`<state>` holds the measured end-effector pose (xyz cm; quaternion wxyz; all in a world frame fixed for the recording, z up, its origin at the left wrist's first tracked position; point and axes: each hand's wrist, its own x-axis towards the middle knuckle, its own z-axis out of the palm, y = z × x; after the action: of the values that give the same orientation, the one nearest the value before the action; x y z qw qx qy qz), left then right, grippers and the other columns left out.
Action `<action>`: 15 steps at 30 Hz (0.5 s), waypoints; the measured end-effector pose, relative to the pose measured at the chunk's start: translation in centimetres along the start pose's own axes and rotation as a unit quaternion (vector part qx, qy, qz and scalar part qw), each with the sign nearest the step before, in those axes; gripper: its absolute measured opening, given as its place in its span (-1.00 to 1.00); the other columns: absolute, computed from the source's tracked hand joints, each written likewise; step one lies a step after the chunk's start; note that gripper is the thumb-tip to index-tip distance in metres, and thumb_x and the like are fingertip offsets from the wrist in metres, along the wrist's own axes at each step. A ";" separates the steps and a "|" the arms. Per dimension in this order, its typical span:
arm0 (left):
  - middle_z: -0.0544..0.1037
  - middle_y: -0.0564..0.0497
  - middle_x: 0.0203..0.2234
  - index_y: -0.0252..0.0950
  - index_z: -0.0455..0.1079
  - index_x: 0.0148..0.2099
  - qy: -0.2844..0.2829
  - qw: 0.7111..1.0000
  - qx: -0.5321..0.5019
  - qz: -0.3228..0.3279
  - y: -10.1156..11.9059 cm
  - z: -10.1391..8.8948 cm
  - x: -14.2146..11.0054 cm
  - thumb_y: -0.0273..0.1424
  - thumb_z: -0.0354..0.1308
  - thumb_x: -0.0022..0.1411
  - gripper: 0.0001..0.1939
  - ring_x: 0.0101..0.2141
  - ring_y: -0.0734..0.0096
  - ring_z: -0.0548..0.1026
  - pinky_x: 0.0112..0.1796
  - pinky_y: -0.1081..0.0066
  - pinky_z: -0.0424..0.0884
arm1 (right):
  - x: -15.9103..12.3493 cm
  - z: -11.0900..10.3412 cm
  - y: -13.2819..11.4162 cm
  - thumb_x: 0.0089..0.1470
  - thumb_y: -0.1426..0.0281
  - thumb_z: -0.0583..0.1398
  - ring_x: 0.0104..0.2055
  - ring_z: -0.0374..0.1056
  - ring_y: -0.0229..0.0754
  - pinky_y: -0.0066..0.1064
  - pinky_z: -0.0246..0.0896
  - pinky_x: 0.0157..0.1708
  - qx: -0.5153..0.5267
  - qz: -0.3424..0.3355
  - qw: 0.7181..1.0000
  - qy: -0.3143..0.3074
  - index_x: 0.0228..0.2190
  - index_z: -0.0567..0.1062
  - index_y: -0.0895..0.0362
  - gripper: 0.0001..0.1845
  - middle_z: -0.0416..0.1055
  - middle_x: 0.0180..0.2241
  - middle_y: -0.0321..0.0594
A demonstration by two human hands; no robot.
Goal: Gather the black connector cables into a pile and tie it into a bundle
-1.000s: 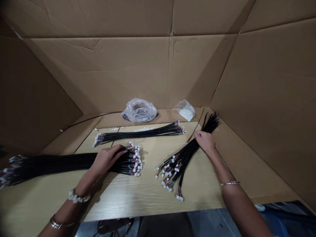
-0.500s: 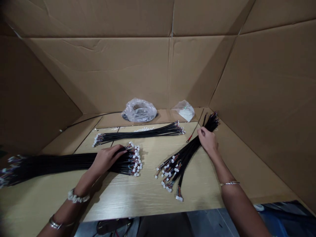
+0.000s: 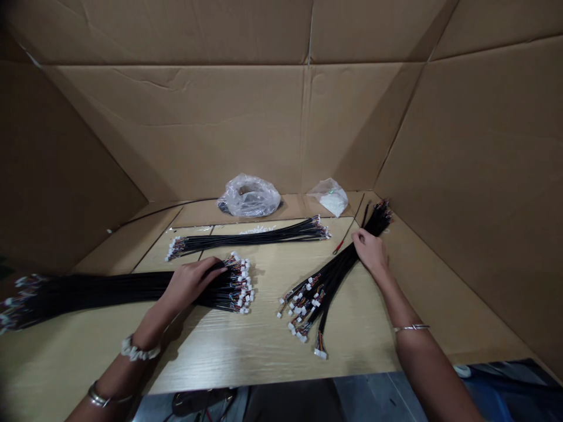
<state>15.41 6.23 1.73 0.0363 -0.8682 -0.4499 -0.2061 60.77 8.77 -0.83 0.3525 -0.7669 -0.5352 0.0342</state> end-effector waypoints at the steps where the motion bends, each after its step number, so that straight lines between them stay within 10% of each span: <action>1: 0.56 0.03 -0.49 -0.23 0.36 -0.28 -0.001 1.000 -0.001 0.000 0.0 0.0 0.0 -0.08 -0.22 0.44 -0.54 -0.48 0.36 0.52 -0.44 0.44 0.27 | 0.0 0.0 0.0 0.02 0.14 0.02 -0.52 0.23 -0.14 -0.37 0.03 -0.47 0.000 -0.001 1.000 0.001 -0.55 0.44 0.05 -0.67 0.33 -0.63 -0.25; 15: 0.59 0.01 -0.45 -0.20 0.38 -0.24 -0.022 0.999 -0.031 -0.032 0.2 -0.3 0.1 -0.05 -0.18 0.41 -0.56 -0.44 0.32 0.55 -0.42 0.43 0.28 | 0.0 0.1 0.1 -0.02 0.18 0.03 -0.53 0.20 -0.16 -0.38 0.01 -0.47 0.008 0.000 1.000 -0.004 -0.56 0.40 0.05 -0.73 0.29 -0.63 -0.28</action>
<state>15.48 6.11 2.09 -0.0072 -0.8584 -0.4716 -0.2015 60.83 8.81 -0.94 0.3562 -0.7641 -0.5362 0.0420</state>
